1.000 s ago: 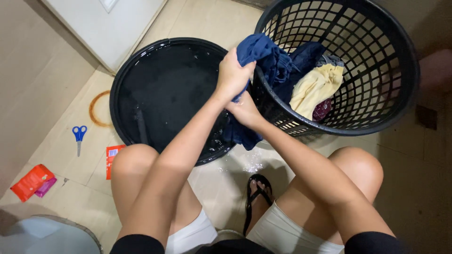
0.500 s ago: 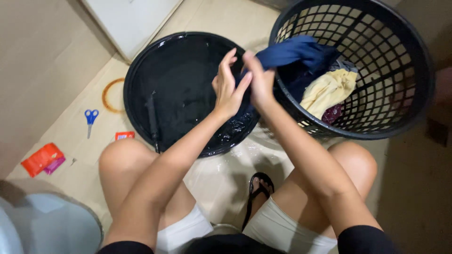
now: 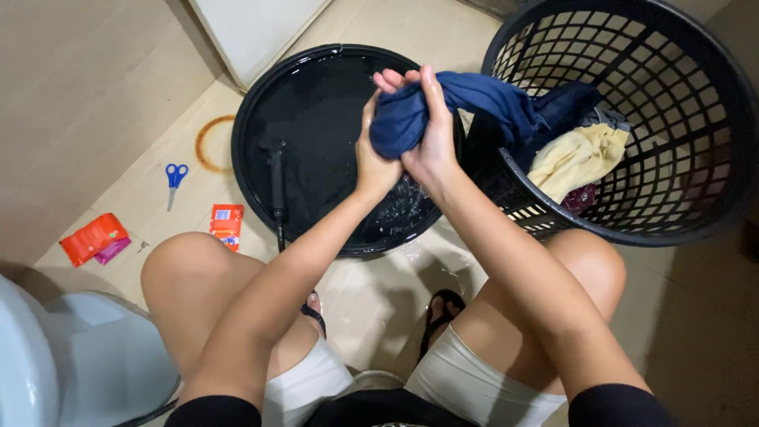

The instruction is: Wash clothes by hand in a basin in the bathroom.

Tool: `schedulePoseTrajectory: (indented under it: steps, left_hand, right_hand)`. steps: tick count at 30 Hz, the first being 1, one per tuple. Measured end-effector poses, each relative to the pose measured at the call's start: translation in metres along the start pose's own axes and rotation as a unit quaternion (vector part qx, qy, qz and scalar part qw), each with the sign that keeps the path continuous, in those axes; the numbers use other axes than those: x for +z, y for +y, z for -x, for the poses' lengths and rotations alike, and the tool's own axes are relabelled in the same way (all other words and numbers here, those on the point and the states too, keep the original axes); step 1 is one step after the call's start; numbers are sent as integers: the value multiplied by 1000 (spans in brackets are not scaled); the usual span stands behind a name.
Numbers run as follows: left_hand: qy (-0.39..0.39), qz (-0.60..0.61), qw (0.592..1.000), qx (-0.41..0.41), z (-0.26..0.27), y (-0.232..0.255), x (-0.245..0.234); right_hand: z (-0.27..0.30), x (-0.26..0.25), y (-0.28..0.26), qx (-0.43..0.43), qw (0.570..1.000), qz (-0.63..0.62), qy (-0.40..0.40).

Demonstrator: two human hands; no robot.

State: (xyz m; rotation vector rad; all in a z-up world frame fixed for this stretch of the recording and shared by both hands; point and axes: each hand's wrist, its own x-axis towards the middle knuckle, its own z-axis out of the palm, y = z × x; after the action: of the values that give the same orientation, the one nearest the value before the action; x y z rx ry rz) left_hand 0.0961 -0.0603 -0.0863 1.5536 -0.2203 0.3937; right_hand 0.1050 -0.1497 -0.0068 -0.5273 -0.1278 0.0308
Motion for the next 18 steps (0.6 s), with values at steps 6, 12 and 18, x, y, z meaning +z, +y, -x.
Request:
schedulePoseTrajectory:
  steps: [6, 12, 18]
  left_hand:
    - [-44, -207, 977, -32, -18, 59, -21]
    - [-113, -328, 927, -142, -10, 15, -8]
    - [-75, -238, 963, -97, -4, 29, -12]
  right_hand:
    - [26, 18, -17, -128, 923, 343, -121]
    - [13, 1, 7, -49, 965, 252, 62]
    - [4, 10, 8, -26, 960, 239, 146]
